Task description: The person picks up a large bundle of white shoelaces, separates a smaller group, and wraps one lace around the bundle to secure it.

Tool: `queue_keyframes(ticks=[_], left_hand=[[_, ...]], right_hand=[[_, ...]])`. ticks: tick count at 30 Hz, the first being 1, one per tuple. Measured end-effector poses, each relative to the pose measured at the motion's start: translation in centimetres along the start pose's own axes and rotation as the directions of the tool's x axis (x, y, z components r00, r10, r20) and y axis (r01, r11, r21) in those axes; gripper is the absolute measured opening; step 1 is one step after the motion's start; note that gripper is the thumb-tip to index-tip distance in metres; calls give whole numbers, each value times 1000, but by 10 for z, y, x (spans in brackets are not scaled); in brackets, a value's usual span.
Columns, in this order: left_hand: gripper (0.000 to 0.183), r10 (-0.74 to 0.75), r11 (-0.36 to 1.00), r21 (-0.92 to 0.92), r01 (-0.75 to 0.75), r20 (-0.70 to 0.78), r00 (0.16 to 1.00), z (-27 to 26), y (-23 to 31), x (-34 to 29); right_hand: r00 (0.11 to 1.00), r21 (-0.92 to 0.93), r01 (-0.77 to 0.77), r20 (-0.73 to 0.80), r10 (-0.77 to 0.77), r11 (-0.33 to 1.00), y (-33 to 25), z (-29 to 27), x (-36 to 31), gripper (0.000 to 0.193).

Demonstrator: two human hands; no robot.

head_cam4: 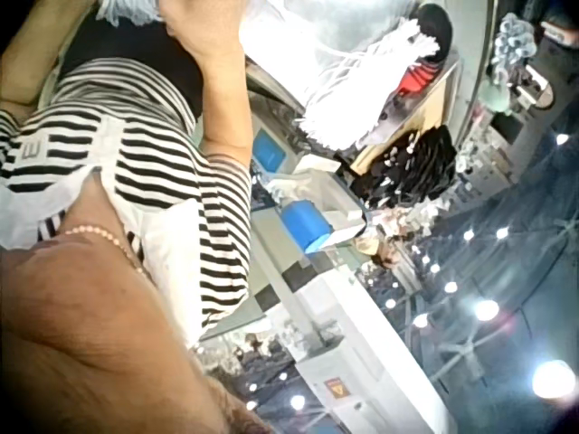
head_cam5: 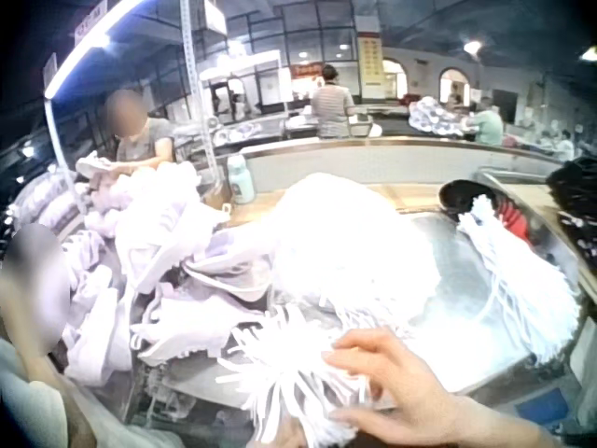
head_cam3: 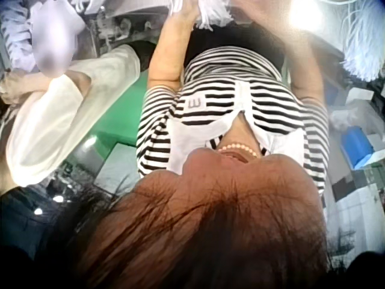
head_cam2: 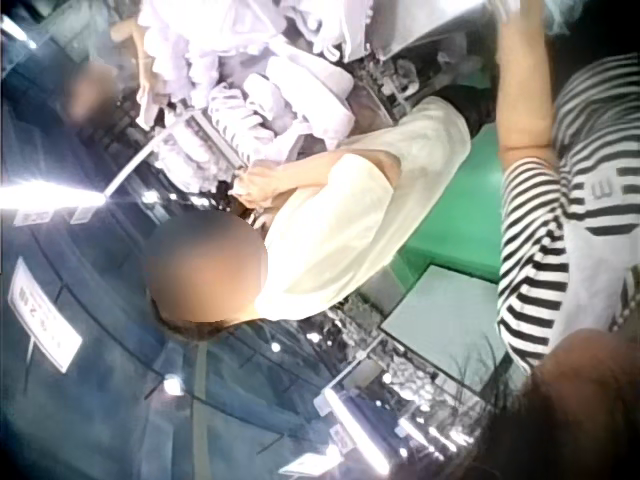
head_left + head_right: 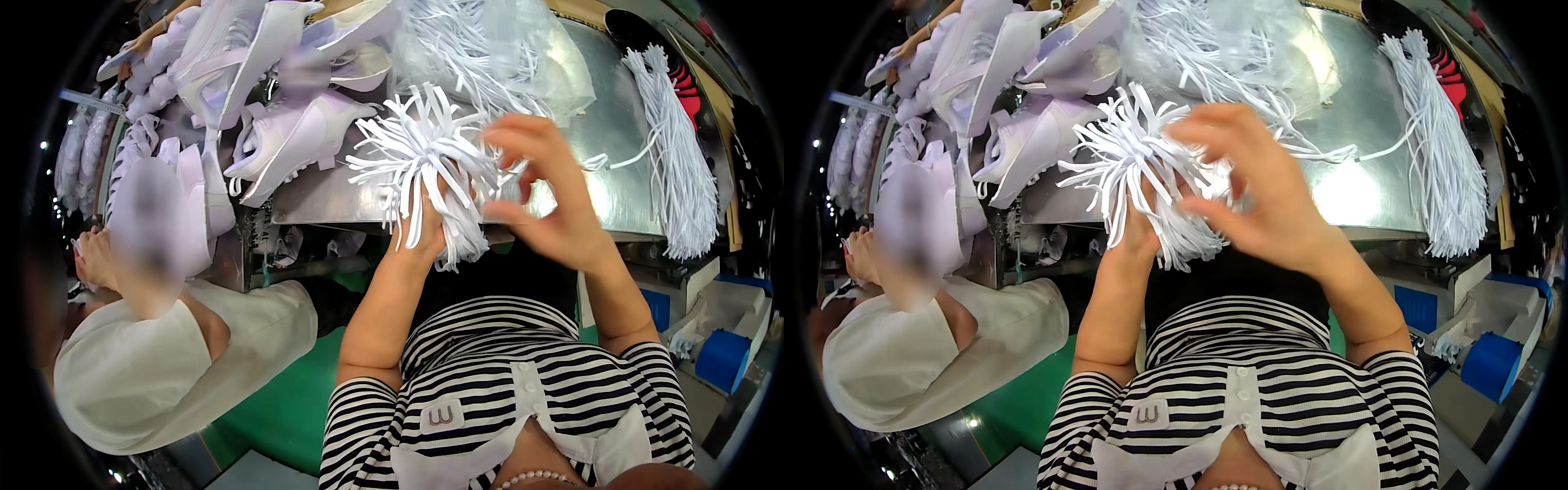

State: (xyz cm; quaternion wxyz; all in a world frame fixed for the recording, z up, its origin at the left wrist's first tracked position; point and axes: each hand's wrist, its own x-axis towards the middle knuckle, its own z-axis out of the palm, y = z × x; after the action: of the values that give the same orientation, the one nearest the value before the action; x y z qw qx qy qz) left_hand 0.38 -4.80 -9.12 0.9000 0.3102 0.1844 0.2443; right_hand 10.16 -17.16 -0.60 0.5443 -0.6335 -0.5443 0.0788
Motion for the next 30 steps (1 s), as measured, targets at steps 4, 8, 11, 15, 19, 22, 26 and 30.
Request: queue_keyframes(ticks=[4,8,11,15,19,22,26,30], left_hand=[[20,-82,997,-5,82,64,995,0,3,-2],[20,-137,990,-24,136,-19,990,-7,0,-4],[24,-84,996,-17,85,73,994,-21,-8,1],[28,13,967,244,-73,240,971,-16,-17,-8],[30,-8,991,133,-10,139,990,-9,-11,-13],[30,-20,977,213,31,-53,998,2,2,-10],[26,89,946,316,-65,-61,994,-5,2,1],[32,226,553,805,-214,102,969,-12,6,3]], right_hand=[[996,-90,84,-12,-85,992,23,5,8,27],[958,520,-107,-176,228,847,0,-17,6,14],[973,-20,229,31,-229,973,-20,-3,1,33],[915,-288,400,189,-358,870,-7,40,-10,36],[933,-107,361,31,-359,927,4,39,-10,28],[991,41,127,26,-128,991,-3,34,-10,26],[955,435,-286,60,290,854,-4,21,-16,23],[876,735,-422,179,448,530,11,14,-25,21]])
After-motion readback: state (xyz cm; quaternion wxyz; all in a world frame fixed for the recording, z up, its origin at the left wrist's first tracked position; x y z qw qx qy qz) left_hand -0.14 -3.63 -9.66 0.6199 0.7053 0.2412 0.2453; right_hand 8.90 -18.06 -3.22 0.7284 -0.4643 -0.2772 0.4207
